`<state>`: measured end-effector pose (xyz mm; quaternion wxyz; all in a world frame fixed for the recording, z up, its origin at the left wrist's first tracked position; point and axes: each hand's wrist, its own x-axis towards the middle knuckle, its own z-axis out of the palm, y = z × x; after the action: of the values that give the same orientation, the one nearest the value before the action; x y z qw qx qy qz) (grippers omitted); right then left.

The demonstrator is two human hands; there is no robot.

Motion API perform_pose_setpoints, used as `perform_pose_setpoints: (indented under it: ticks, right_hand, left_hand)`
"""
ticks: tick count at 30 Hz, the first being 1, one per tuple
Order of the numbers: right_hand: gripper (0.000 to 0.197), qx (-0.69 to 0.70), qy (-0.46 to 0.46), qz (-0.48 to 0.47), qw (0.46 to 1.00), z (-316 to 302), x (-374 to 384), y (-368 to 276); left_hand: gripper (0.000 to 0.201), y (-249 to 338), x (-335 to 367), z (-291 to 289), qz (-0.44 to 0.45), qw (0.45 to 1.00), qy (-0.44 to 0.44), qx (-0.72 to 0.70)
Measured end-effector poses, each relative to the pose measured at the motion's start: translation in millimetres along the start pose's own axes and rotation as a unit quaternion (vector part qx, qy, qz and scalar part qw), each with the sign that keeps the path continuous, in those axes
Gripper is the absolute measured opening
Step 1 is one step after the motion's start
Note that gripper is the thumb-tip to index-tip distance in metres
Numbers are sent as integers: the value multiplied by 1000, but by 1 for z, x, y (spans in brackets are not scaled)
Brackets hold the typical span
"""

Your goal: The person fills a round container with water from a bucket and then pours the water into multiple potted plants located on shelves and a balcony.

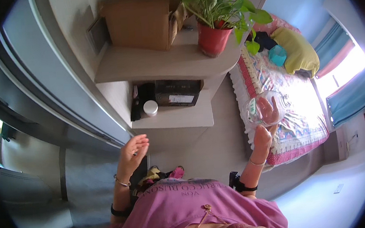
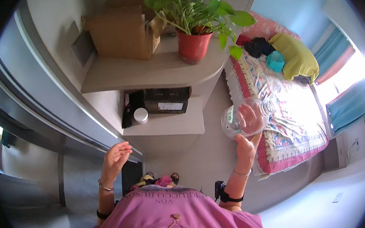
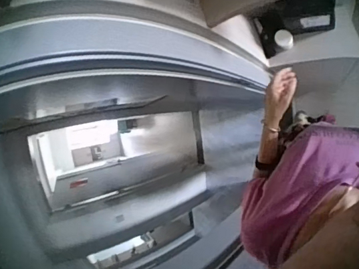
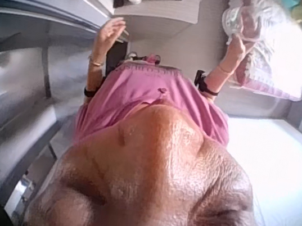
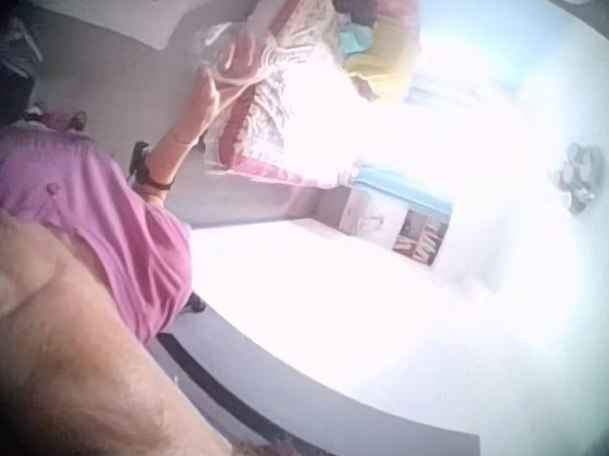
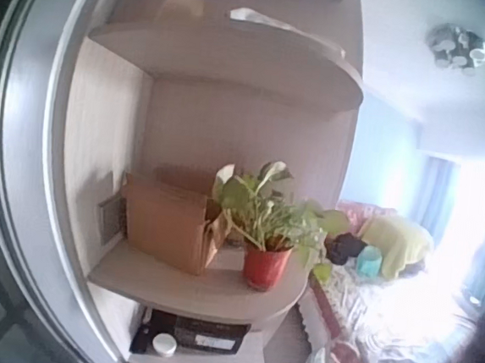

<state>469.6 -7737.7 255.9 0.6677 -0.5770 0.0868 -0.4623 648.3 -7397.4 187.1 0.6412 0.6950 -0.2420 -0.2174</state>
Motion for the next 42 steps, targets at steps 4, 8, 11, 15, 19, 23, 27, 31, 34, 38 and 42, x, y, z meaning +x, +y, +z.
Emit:
perform_pose_setpoints:
  ticks: [4, 8, 11, 15, 19, 23, 27, 31, 34, 38, 42]
  right_hand:
    - [101, -7, -70, 9, 997, 40, -28, -3]
    - [103, -22, -234, -6, 972, 96, -53, 7]
    - [103, -66, -301, 4, 951, 151, -85, 13]
    - [103, -64, -440, -33, 895, 233, -136, 30]
    - [99, -61, -551, -95, 827, 314, -194, 41]
    - [96, -31, -615, -70, 785, 380, -249, 35]
    - [97, 61, -634, -71, 768, 439, -291, 42]
    - [92, 81, -687, -25, 722, 486, -321, 44]
    - [95, 60, -684, 8, 727, 512, -330, 54]
    - [98, 92, -695, 19, 713, 564, -351, 101]
    - [102, 78, -704, 24, 706, 634, -372, 116]
  left_hand:
    - [32, -21, -39, -31, 12, 995, 102, -2]
    - [31, -26, -70, -56, 25, 992, 125, -13]
    - [27, -28, -103, -75, 27, 982, 189, 0]
    - [28, -41, -163, -127, 41, 973, 222, 40]
    - [29, -59, -228, -182, 72, 954, 283, 69]
    - [27, -86, -289, -231, 0, 936, 344, 80]
    - [28, -104, -345, -266, -32, 907, 411, 80]
    - [29, -92, -395, -281, -63, 874, 455, 159]
    - [29, -74, -395, -287, -39, 859, 510, 30]
    - [27, -92, -410, -311, -37, 805, 588, 62]
    - [27, -83, -444, -343, -77, 707, 697, 91]
